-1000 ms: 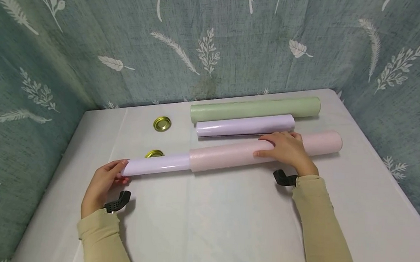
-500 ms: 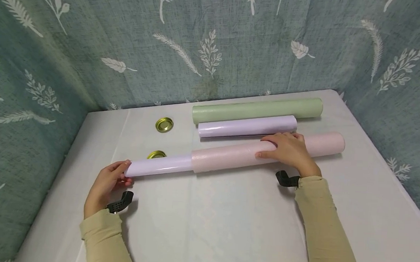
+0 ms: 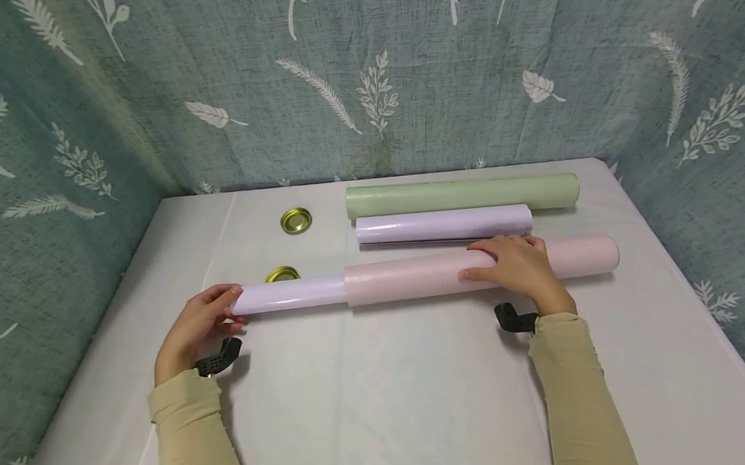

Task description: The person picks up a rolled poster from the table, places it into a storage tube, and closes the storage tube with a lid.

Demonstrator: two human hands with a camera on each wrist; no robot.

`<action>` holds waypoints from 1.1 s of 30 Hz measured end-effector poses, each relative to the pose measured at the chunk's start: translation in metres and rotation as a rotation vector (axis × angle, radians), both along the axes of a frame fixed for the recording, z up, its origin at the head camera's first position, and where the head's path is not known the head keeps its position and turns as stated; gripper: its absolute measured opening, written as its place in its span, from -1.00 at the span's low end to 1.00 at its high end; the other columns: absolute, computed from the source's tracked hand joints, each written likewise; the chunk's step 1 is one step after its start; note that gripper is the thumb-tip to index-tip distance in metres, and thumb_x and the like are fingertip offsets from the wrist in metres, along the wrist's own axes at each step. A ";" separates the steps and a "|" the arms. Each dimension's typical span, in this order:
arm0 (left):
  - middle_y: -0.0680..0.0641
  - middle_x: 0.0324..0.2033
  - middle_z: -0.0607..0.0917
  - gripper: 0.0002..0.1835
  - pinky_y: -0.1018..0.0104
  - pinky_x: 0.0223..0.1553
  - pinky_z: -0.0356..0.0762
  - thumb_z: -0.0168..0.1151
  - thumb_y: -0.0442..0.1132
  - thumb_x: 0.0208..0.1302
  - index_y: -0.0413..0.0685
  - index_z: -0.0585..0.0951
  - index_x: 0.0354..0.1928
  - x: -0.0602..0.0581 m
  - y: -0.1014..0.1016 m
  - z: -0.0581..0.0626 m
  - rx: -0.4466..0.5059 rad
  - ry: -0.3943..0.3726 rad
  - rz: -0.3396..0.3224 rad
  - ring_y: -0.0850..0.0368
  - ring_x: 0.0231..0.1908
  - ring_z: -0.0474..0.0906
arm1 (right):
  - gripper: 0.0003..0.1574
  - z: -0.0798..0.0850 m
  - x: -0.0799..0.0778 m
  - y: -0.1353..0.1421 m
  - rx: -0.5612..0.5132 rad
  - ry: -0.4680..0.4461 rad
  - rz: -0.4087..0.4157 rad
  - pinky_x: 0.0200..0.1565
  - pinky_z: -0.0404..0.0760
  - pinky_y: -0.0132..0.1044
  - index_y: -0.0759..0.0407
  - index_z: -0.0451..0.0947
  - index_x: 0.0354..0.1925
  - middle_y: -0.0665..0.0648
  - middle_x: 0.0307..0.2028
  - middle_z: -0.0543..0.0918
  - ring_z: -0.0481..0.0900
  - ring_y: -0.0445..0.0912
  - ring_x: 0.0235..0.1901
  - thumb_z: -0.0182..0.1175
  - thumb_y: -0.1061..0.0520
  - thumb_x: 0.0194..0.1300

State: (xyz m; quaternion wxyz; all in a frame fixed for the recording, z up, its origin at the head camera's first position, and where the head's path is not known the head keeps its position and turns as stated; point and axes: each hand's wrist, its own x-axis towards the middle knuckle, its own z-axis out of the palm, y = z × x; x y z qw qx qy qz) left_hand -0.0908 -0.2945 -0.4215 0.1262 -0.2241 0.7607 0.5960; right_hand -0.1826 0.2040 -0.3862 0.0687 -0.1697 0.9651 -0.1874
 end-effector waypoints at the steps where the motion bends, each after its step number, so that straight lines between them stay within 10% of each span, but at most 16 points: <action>1: -0.17 -0.10 0.45 -0.29 0.30 -0.32 0.57 0.17 0.25 0.00 0.01 0.36 0.13 0.000 0.000 0.000 0.009 0.000 -0.009 0.08 -0.42 0.55 | -0.08 0.000 0.000 0.000 0.000 -0.001 0.000 0.00 -0.05 0.18 -0.07 0.46 0.05 0.12 -0.02 0.50 0.30 0.06 0.02 0.08 -0.57 -0.17; 14: -0.18 0.00 0.39 -0.39 0.25 -0.22 0.55 0.14 0.09 0.15 -0.07 0.33 0.16 0.005 0.010 0.014 0.055 0.019 -0.074 -0.02 -0.27 0.52 | -0.06 0.000 0.002 0.002 0.001 -0.009 -0.009 0.01 -0.06 0.18 -0.08 0.46 0.05 0.12 -0.01 0.49 0.28 0.06 0.03 0.07 -0.59 -0.18; 33: -0.14 0.05 0.37 -0.33 0.23 -0.18 0.53 0.23 0.13 0.02 -0.02 0.33 0.14 0.001 0.003 0.000 0.092 0.064 -0.109 -0.06 -0.17 0.50 | -0.07 0.001 0.001 0.000 -0.013 -0.013 -0.003 0.01 -0.07 0.18 -0.07 0.46 0.05 0.13 -0.01 0.49 0.28 0.07 0.04 0.08 -0.57 -0.18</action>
